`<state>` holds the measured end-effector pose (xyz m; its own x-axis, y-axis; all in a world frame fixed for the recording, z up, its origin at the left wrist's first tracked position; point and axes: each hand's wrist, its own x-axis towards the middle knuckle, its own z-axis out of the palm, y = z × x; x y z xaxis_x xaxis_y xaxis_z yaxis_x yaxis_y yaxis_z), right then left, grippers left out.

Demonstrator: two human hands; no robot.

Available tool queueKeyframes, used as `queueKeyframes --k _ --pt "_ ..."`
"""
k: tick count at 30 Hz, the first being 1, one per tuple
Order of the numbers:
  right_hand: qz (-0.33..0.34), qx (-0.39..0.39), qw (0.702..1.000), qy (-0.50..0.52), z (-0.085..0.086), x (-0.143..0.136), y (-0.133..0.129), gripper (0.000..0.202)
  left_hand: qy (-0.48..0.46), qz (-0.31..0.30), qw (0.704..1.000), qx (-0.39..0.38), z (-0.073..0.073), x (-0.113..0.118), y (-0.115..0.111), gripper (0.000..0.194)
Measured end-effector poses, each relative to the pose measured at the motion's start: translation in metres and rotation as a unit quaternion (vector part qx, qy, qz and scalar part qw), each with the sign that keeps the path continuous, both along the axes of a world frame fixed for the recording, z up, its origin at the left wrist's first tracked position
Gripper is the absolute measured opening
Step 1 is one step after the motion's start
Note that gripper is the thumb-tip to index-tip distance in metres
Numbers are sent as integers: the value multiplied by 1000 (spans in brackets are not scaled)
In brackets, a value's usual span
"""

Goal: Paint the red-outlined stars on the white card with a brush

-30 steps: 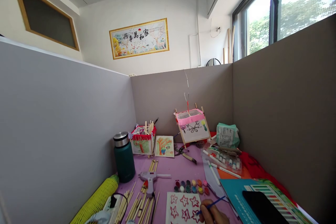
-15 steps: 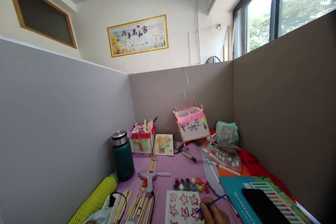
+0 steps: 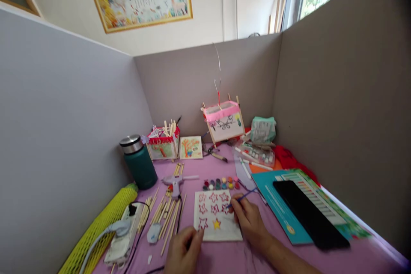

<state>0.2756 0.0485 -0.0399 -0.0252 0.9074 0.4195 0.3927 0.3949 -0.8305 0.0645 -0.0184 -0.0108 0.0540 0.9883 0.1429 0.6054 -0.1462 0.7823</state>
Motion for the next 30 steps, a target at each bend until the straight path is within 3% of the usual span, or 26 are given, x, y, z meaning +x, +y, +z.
queueKeyframes --k 10,14,20,30 --pt "51 -48 996 60 0 -3 -2 23 119 -107 986 51 11 7 23 17" --pt "55 -50 996 58 1 -5 -2 23 148 -136 978 62 1 13 19 24" --pt "56 -52 997 26 0 -6 -2 25 243 -120 953 137 -17 15 12 33" --pt "65 -73 995 19 3 -6 -2 20 372 -110 914 116 -21 24 12 57"
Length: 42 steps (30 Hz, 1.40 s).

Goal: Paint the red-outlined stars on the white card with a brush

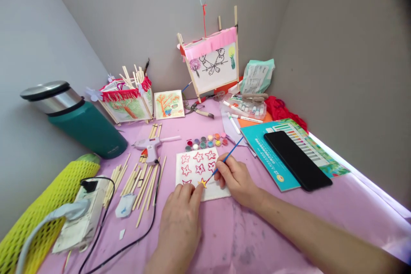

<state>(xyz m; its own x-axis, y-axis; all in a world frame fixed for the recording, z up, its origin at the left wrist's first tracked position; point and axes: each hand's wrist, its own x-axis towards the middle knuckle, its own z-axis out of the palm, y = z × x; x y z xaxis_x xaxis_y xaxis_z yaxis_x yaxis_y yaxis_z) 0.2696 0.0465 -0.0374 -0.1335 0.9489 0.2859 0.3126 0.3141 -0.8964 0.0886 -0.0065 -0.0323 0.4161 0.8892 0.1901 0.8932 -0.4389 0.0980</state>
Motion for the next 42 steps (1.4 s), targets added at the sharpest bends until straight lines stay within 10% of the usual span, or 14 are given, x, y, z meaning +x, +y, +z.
queueKeyframes --k 42 --pt "41 34 995 -82 -2 0 0 19 40 -4 999 29 -3 5 1 46"
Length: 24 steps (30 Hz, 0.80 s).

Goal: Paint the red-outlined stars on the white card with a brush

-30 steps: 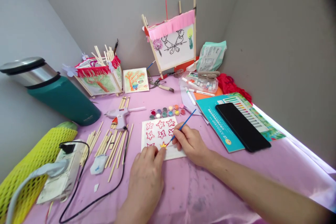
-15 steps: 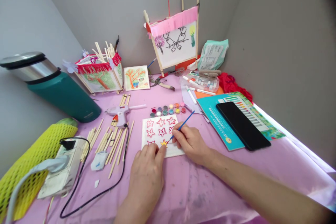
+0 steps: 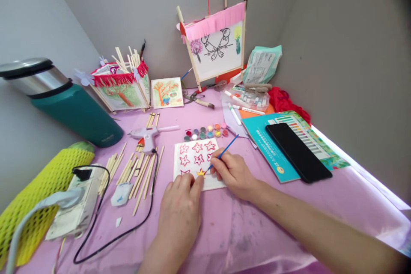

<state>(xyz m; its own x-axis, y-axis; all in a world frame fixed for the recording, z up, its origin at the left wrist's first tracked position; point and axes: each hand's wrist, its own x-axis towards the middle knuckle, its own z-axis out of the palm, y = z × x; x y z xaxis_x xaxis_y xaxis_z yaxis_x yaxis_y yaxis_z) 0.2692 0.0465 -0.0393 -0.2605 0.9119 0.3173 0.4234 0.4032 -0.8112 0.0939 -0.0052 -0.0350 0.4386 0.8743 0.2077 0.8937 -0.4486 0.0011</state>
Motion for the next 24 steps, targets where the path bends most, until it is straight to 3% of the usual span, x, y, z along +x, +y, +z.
queueKeyframes --k 24 --pt "15 11 1000 0 0 1 0 23 7 6 1000 -1 1 0 -2 45"
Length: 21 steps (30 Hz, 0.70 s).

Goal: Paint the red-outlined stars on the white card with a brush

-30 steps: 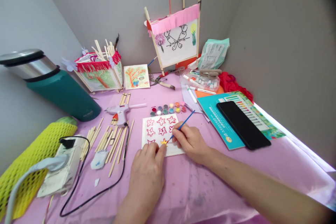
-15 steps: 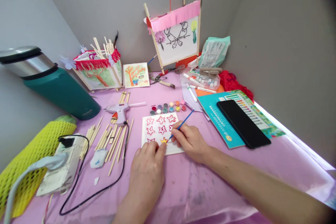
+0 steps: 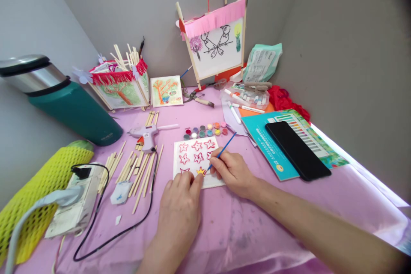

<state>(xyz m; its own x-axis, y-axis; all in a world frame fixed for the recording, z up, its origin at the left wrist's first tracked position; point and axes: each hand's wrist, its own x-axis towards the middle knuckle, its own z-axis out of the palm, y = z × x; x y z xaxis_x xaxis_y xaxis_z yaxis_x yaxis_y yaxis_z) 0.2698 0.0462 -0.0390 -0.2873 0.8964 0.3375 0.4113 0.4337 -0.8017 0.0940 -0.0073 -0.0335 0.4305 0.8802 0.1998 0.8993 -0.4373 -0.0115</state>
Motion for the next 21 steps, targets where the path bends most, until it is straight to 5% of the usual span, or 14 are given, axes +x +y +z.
queueKeyframes --k 21 --pt "3 6 1000 -3 3 1 -1 21 -9 -6 1000 -1 0 0 0 42"
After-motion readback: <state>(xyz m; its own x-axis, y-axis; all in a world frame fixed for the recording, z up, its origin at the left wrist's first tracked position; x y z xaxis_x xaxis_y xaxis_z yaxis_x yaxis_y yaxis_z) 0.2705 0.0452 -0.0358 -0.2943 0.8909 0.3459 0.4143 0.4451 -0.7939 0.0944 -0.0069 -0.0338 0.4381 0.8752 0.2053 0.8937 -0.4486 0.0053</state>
